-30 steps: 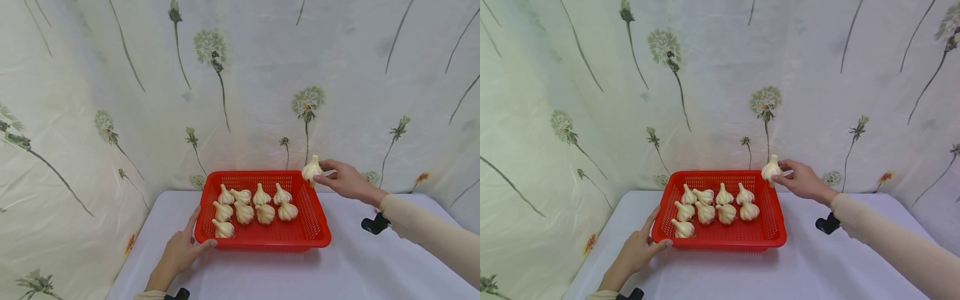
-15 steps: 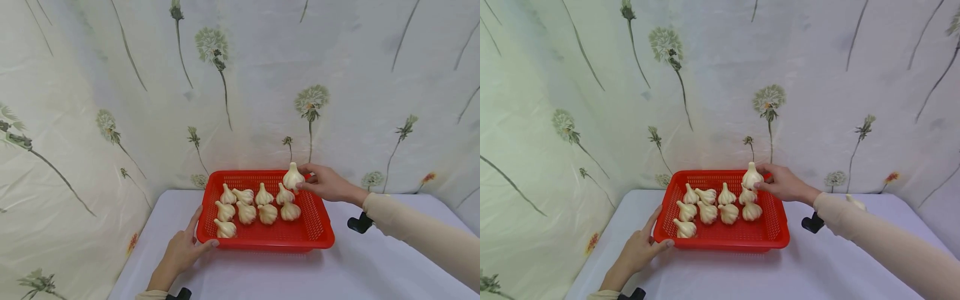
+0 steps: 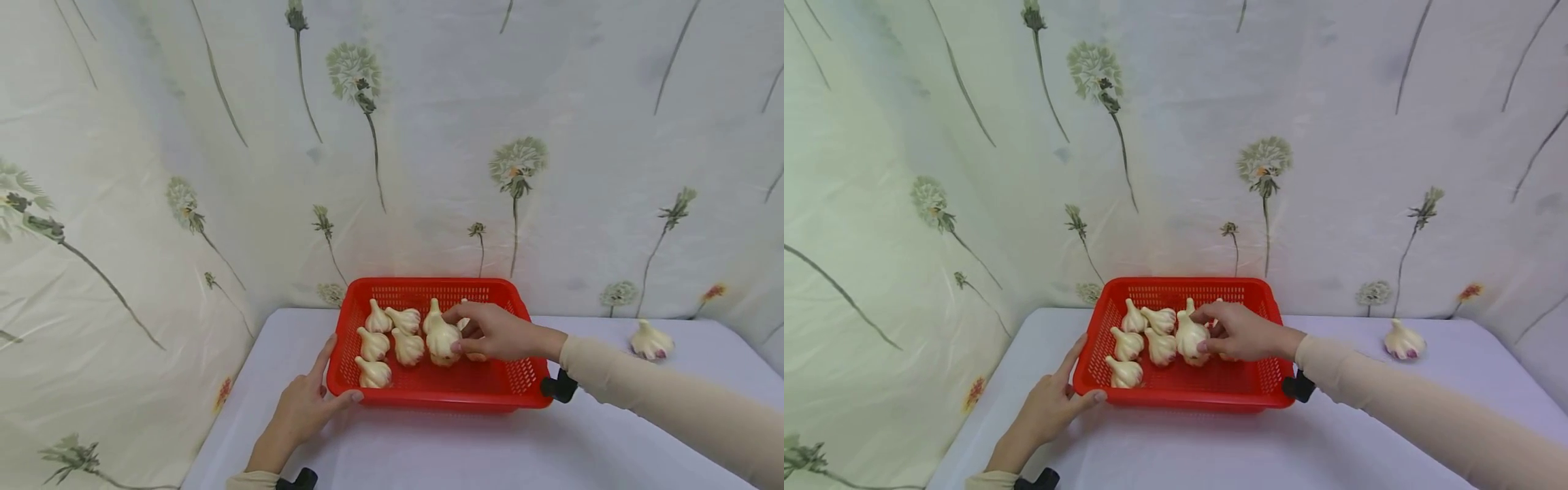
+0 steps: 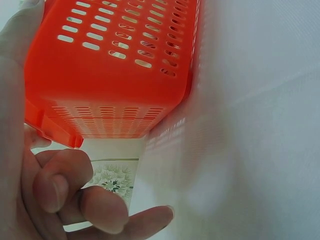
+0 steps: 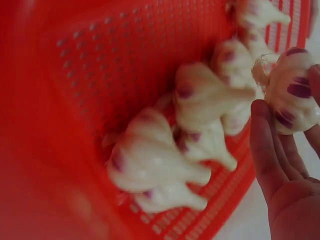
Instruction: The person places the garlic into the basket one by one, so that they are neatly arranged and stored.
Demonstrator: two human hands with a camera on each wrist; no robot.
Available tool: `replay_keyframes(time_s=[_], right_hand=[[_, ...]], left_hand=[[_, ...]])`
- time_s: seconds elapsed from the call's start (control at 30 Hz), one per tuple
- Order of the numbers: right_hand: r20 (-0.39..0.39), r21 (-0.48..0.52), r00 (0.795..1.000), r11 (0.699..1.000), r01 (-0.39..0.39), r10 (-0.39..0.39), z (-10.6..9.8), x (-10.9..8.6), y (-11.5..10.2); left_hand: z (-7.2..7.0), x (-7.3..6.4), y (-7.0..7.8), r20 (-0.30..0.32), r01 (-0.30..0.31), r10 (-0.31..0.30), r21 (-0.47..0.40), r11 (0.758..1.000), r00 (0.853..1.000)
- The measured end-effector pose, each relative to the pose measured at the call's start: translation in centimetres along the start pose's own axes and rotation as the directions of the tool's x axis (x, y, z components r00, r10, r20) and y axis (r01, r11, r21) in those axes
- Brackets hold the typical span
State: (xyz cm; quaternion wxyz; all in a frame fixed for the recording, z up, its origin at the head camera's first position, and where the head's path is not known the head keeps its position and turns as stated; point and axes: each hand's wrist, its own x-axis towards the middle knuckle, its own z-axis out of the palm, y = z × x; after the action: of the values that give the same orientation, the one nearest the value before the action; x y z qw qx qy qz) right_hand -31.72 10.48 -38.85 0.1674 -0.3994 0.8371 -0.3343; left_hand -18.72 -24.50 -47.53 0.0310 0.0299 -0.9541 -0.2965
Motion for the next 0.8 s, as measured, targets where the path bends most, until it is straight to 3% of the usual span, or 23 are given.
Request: replay_keyframes(time_s=[0.33,0.53,0.8], right_hand=[[0.129,-0.059,0.992,0.998,0.017,-0.01,1.4,1.5,-0.7],[0.236,-0.081,0.972,0.997,0.016,0.004,1.6,2.4,-0.9],[0.318,-0.083,0.948,0.996,0.042,-0.014,2.8,3.3,-1.2]], left_hand=[[0.0,0.0,-0.3,0.001,-0.007,0.007,-0.016,1.0,1.0],[-0.1,0.0,-0.4,-0.004,-0.012,0.012,-0.009,1.0,1.0],[-0.1,0.1,-0.3,-0.008,-0.025,0.025,-0.011,1.0,1.0]])
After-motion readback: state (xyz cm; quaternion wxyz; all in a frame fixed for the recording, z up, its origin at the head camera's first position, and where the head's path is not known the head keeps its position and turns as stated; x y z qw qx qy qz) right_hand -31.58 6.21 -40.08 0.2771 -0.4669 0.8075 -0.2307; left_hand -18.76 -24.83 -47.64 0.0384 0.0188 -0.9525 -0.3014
